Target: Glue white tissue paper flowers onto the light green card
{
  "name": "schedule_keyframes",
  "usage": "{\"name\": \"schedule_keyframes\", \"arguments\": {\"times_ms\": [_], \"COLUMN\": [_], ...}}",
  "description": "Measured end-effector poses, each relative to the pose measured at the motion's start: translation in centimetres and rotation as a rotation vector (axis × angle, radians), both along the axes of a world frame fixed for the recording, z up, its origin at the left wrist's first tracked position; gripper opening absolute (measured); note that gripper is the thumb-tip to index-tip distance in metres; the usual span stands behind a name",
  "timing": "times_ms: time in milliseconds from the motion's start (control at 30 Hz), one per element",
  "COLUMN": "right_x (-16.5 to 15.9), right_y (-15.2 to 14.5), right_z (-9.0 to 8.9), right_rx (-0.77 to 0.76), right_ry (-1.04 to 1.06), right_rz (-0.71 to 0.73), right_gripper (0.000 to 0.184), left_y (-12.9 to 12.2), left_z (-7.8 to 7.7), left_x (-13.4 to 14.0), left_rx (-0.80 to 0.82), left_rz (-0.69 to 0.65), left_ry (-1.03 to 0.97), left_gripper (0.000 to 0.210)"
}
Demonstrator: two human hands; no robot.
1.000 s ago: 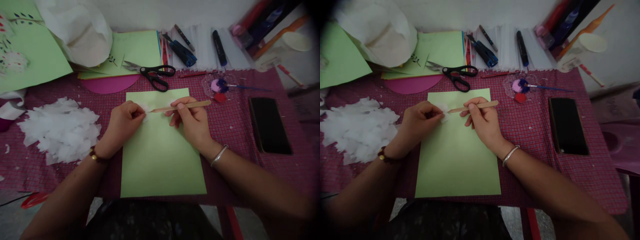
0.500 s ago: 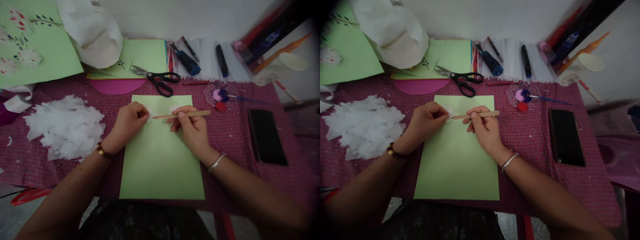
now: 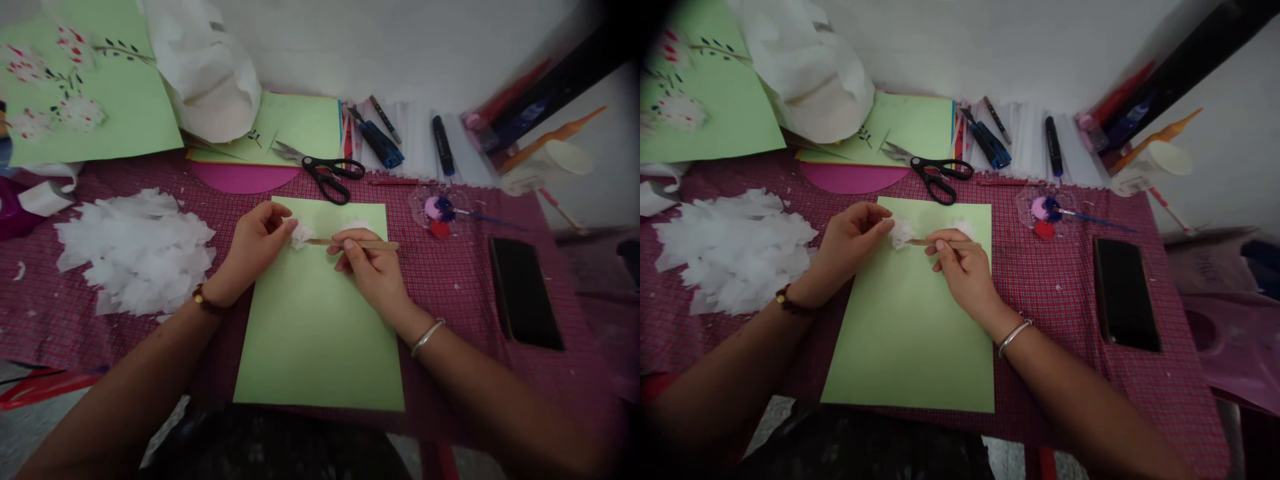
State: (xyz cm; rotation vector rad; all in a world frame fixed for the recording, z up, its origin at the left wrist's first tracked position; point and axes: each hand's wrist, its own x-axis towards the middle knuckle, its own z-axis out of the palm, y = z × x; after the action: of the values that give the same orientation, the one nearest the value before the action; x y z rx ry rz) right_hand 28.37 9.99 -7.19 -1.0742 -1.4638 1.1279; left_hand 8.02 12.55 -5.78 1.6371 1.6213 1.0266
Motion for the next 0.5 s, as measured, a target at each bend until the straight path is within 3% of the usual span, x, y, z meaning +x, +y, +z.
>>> {"name": "schedule_keyframes", "arguments": {"times_ms": [167,267,333,400,500], "right_x": [-0.2,-0.1,0.1,0.4,0.8], "right_y": [-0.1,-0.2,-0.3,-0.4,-0.7], "right_z": [-0.1,-0.1,0.0,0.2,0.7], "right_rx": [0.007,0.005,-0.035,-0.106,-0.206], "right_ry": [-0.011,-0.004,0.029,0.106,0.204], "right_rz": [0.005,0.004,-0.023,-0.058,-0.076], "right_gripper": [0.019,0.019,0.019,0.017,0.014], "left_y": [0.3,0.3,0.3,0.0,-1.3], "left_z": [-0.8,-0.5,0.8,3.0,7.1], "left_x": [-0.4,-0.3,-1.2,-3.2,-7.6], "left_rx": [-0.093,-0.124,-0.133,-0.068,0.106], "left_rz": [0.049,0.037,0.031,0.043,0.119], "left_ry": [-0.12,-0.176,-0.233,-0.231,-0.051], "left_gripper": [0.013,0.012,0.011,0.01,0.005]}}
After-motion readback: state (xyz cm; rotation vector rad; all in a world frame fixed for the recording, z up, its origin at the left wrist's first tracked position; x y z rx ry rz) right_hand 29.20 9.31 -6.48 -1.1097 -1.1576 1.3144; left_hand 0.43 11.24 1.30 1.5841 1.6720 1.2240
